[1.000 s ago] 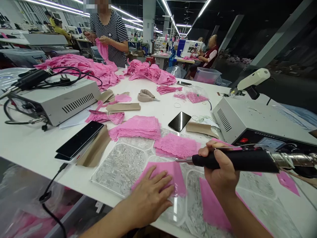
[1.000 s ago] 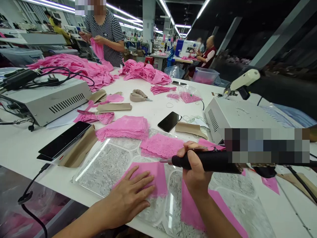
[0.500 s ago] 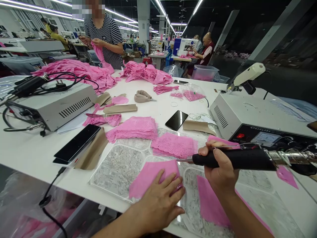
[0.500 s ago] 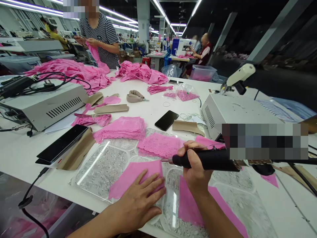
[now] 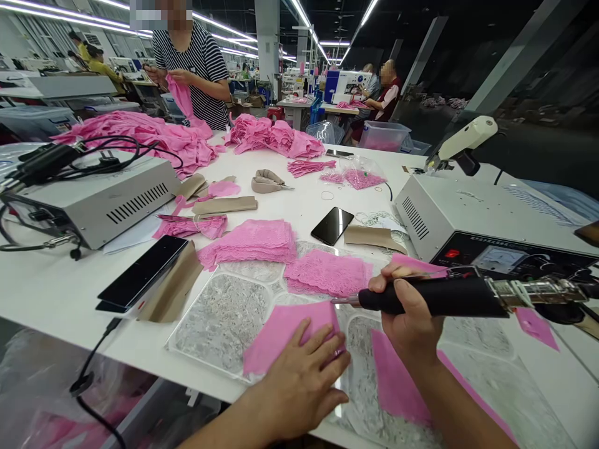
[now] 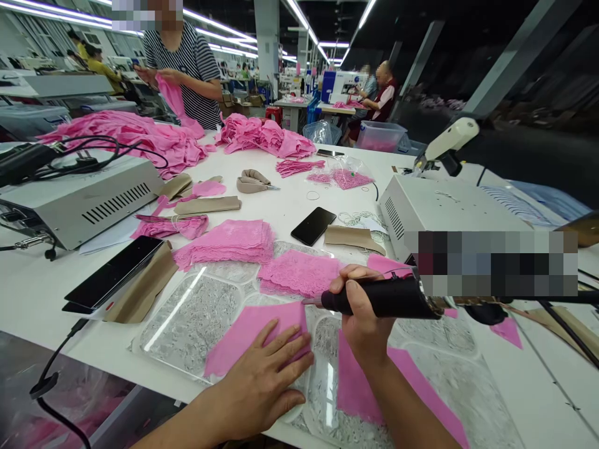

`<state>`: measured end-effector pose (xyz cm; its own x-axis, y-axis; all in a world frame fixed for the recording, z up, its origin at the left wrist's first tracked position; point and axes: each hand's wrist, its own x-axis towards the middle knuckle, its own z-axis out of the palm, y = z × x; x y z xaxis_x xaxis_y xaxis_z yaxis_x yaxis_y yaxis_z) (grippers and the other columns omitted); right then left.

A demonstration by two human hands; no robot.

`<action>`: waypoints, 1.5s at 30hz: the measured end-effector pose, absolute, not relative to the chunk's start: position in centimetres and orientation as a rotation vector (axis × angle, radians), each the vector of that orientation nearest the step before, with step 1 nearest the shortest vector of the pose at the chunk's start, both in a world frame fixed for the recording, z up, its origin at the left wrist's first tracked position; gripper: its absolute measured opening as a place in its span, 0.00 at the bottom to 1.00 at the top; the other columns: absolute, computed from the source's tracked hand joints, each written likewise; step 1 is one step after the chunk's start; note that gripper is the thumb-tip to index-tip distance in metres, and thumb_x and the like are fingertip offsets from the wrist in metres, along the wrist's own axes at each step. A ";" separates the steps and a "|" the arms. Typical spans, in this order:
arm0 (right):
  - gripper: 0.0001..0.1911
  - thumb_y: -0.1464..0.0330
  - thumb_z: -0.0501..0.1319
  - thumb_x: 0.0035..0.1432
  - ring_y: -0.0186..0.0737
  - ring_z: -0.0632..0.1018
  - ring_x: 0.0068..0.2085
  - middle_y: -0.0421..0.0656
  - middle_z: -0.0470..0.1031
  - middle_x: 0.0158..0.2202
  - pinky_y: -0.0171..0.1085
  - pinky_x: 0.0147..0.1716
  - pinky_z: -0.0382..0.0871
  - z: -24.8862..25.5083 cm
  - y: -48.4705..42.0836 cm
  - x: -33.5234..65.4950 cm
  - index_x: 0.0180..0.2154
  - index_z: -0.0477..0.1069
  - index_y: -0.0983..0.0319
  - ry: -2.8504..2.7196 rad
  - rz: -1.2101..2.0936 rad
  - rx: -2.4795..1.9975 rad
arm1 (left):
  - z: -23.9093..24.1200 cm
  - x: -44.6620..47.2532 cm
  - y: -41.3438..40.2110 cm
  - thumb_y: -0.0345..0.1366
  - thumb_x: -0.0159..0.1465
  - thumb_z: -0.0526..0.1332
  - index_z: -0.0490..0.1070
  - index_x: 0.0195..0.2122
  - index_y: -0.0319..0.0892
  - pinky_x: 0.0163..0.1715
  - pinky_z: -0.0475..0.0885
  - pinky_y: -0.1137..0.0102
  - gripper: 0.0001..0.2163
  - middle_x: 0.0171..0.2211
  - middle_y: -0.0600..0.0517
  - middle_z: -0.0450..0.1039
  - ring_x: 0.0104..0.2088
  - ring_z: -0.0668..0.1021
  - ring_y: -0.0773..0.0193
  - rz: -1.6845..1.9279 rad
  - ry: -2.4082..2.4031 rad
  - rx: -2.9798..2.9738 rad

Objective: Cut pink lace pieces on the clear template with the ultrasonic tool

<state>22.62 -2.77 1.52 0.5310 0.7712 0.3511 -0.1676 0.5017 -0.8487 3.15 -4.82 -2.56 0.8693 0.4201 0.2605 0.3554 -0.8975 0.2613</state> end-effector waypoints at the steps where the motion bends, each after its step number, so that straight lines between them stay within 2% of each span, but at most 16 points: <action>1: 0.04 0.68 0.64 0.53 0.33 0.73 0.28 0.38 0.68 0.33 0.39 0.32 0.71 1.6 -2.8 22.6 0.30 0.70 0.60 -0.823 0.650 -0.863 | -2.6 3.2 -4.8 0.48 0.70 0.55 0.67 0.57 0.41 0.63 0.58 0.50 0.20 0.60 0.45 0.68 0.62 0.68 0.51 0.463 0.595 2.835; 6: 0.07 0.68 0.65 0.52 0.32 0.73 0.27 0.38 0.68 0.32 0.39 0.32 0.71 1.8 -2.6 22.3 0.28 0.68 0.60 -0.817 0.639 -0.879 | -2.6 3.1 -4.8 0.47 0.70 0.56 0.66 0.57 0.41 0.63 0.58 0.49 0.20 0.61 0.45 0.67 0.63 0.66 0.50 0.456 0.587 2.833; 14: 0.04 0.68 0.64 0.49 0.32 0.73 0.25 0.38 0.67 0.31 0.37 0.28 0.70 2.1 -3.3 23.1 0.29 0.70 0.61 -0.757 0.685 -0.829 | -2.5 3.0 -5.0 0.46 0.69 0.56 0.66 0.58 0.41 0.63 0.58 0.49 0.20 0.62 0.44 0.65 0.62 0.67 0.49 0.423 0.600 2.829; 19: 0.04 0.68 0.65 0.50 0.32 0.73 0.24 0.38 0.68 0.30 0.37 0.26 0.69 2.2 -3.8 23.3 0.28 0.70 0.60 -0.751 0.716 -0.822 | -2.4 3.1 -5.0 0.46 0.70 0.55 0.66 0.58 0.40 0.62 0.59 0.47 0.20 0.61 0.43 0.65 0.62 0.67 0.48 0.406 0.589 2.826; 28: 0.05 0.68 0.65 0.52 0.32 0.72 0.25 0.38 0.68 0.30 0.37 0.26 0.70 2.1 -3.8 22.9 0.28 0.70 0.60 -0.805 0.728 -0.830 | -2.3 3.0 -5.0 0.44 0.70 0.55 0.65 0.59 0.41 0.63 0.58 0.50 0.19 0.62 0.45 0.65 0.63 0.66 0.50 0.397 0.600 2.850; 34: 0.04 0.69 0.64 0.53 0.33 0.72 0.25 0.38 0.68 0.29 0.37 0.27 0.70 2.1 -3.8 22.9 0.29 0.69 0.59 -0.836 0.719 -0.838 | -2.4 3.1 -4.9 0.44 0.71 0.54 0.66 0.58 0.40 0.62 0.60 0.47 0.19 0.61 0.44 0.66 0.63 0.67 0.48 0.411 0.585 2.882; 45: 0.03 0.67 0.64 0.52 0.33 0.73 0.23 0.38 0.68 0.29 0.37 0.24 0.70 3.4 -6.1 23.4 0.30 0.71 0.59 -0.811 0.777 -0.836 | -1.7 2.9 -6.3 0.38 0.71 0.55 0.66 0.57 0.37 0.63 0.62 0.56 0.17 0.56 0.42 0.72 0.59 0.71 0.56 0.541 0.471 2.925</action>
<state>23.36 -6.15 3.38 0.4659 0.8341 0.2954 -0.2599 0.4481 -0.8554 2.89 -6.34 -1.71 0.8870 0.3258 0.3271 0.2793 -0.9429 0.1817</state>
